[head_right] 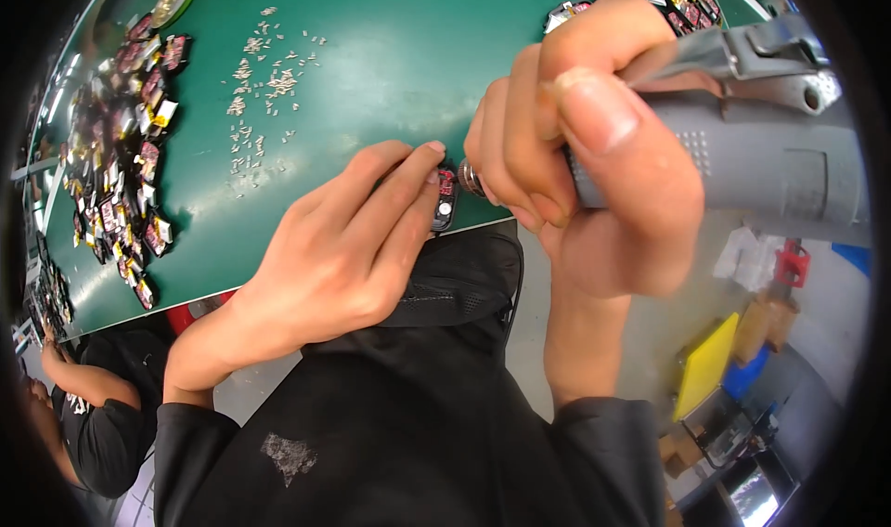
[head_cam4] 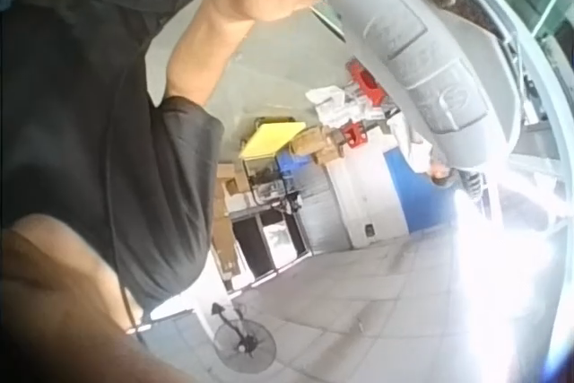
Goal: Assembling electronic components using an electric screwdriver on a factory line.
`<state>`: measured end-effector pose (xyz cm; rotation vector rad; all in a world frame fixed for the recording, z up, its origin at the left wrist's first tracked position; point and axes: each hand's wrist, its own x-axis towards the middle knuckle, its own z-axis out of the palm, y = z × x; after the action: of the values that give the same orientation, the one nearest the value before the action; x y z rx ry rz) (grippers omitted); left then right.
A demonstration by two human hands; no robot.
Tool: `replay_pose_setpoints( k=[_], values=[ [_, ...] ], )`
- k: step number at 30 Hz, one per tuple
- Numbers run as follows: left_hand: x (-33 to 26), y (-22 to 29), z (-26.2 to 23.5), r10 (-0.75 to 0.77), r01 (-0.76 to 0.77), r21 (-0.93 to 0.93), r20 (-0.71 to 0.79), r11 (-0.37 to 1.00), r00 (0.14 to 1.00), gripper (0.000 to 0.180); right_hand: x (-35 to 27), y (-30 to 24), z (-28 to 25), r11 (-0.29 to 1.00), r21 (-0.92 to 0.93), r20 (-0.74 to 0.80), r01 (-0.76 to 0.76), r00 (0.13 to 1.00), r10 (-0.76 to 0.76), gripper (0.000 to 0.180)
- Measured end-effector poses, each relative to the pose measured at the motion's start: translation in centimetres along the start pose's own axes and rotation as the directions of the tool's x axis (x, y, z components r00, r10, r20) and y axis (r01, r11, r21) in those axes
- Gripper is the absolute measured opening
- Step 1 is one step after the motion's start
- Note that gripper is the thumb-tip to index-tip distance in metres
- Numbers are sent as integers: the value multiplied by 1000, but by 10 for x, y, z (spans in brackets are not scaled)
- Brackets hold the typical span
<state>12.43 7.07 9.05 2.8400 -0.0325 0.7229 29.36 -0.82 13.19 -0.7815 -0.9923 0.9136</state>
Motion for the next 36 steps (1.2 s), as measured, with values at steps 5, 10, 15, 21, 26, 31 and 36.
replay_pose_setpoints(
  k=[5,10,15,21,26,31,36],
  values=[
    [-2,10,-9,-53,53,30,-2,998,999,32,-3,9,10,990,138,-63,41,997,-33,14],
    [-24,10,-36,-106,106,-19,-10,994,994,35,-9,-4,2,922,345,-130,179,981,-142,21],
    [-87,-66,-122,-516,597,210,-336,775,788,38,-23,-13,-7,862,422,-269,280,947,-176,15],
    [-93,-99,-140,-535,619,450,-313,644,785,41,-23,31,5,864,487,-346,124,936,61,10],
    [-42,-82,-82,-410,424,170,-110,890,905,27,-23,41,7,845,520,-349,128,934,73,9],
    [-33,-98,-62,-386,387,263,-58,884,921,16,-30,39,4,834,538,-315,124,947,63,9],
    [-28,-104,-63,-288,258,335,44,906,957,11,-34,40,0,820,557,-320,131,945,66,10]
  ],
)
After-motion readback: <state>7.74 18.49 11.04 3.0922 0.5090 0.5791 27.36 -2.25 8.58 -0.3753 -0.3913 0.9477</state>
